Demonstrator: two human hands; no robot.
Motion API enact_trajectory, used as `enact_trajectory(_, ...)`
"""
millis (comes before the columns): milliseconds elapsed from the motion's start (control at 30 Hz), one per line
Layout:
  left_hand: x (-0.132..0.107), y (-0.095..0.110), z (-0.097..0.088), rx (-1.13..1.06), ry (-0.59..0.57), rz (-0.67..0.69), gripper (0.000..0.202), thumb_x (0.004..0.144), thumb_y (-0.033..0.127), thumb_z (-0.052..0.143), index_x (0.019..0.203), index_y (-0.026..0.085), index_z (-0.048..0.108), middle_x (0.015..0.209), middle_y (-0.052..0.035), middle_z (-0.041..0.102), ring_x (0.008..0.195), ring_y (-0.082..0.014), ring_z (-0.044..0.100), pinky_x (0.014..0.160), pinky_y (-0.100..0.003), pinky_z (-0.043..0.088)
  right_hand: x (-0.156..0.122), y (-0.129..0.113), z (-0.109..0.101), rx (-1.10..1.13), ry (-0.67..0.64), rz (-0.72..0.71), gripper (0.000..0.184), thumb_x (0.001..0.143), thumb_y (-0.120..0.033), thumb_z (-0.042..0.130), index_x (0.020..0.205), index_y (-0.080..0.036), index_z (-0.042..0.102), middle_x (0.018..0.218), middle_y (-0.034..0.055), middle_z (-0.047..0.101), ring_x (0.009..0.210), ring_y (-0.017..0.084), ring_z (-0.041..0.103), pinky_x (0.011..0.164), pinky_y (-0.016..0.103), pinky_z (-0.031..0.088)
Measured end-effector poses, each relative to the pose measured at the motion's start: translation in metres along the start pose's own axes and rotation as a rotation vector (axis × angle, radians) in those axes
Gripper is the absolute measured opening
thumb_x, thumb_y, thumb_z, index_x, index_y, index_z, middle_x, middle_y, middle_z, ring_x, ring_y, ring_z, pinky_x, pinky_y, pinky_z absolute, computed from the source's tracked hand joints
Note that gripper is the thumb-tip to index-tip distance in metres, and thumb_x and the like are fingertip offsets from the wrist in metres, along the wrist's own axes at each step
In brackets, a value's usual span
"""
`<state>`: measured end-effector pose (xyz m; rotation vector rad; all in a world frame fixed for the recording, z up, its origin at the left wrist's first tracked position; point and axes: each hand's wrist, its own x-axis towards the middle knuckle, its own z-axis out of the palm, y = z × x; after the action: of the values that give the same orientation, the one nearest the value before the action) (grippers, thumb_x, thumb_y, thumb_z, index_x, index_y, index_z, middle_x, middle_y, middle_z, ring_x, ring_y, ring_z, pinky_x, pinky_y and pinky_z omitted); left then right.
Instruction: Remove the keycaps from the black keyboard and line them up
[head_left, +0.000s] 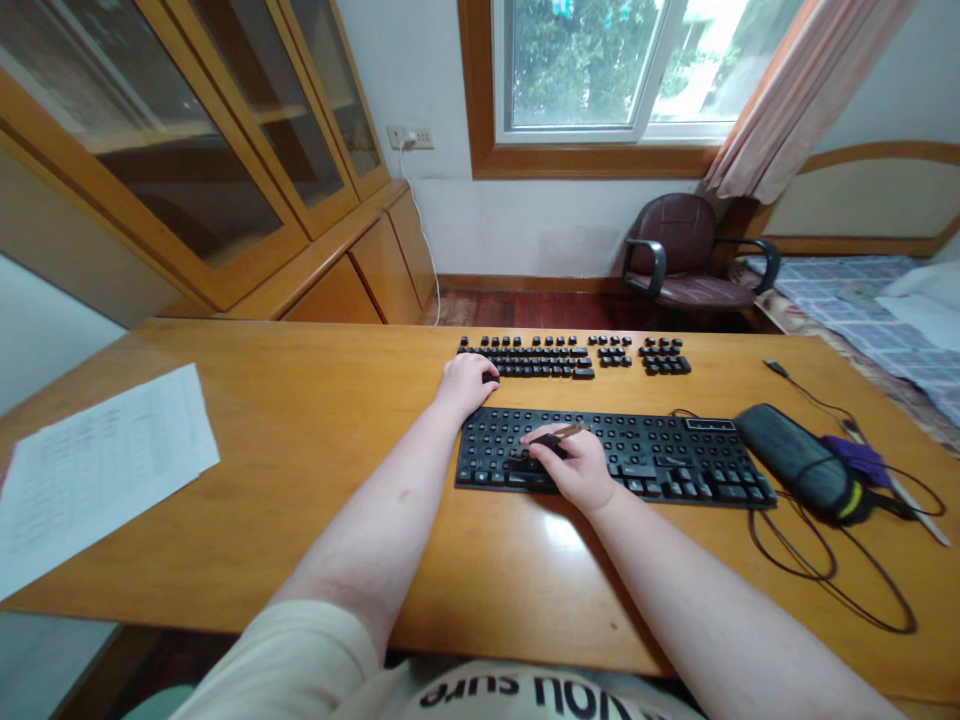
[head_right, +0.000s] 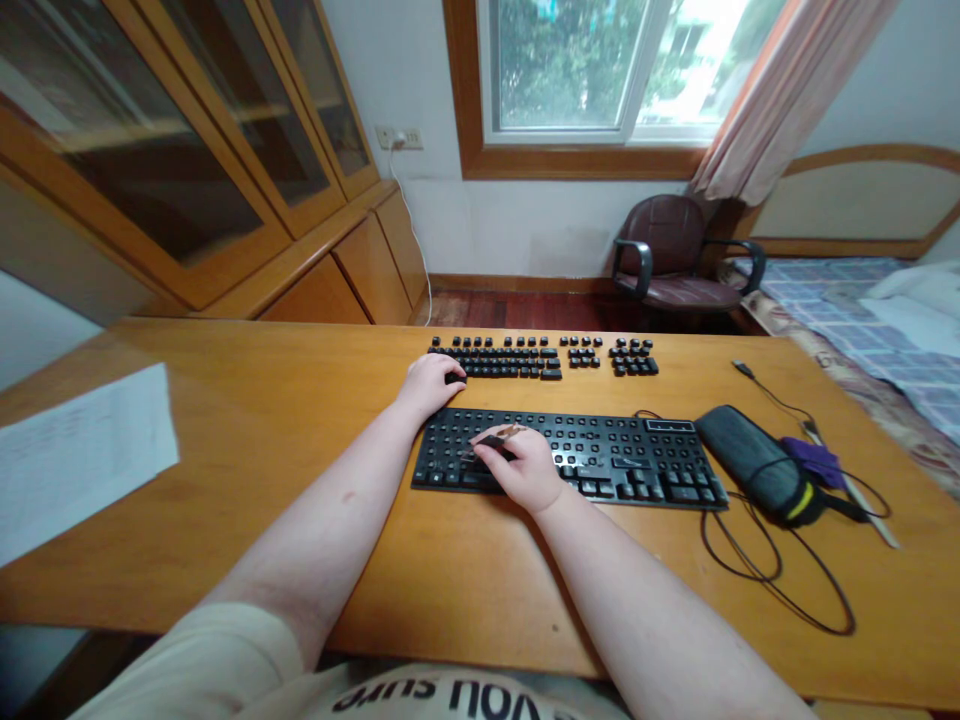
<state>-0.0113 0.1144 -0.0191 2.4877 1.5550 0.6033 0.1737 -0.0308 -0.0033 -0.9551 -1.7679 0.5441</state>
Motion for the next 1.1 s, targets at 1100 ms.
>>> enact_trajectory(1100, -0.088, 0.073, -0.023, -0.191, -0.334, 0.216, 0.028, 0.070, 0.042, 0.069, 0.092, 0.024, 0.068, 0.093, -0.0031, 0.064, 0.091, -0.0209, 0.056, 0.085, -0.033, 0.042, 0.000, 0.003, -0.014, -0.216, -0.240, 0.429, 0.021, 0.088, -0.025, 0.044, 0.070, -0.019, 0.054, 0.067, 0.0013, 0.062, 0.065, 0.016, 0.057, 0.060, 0.026, 0.042)
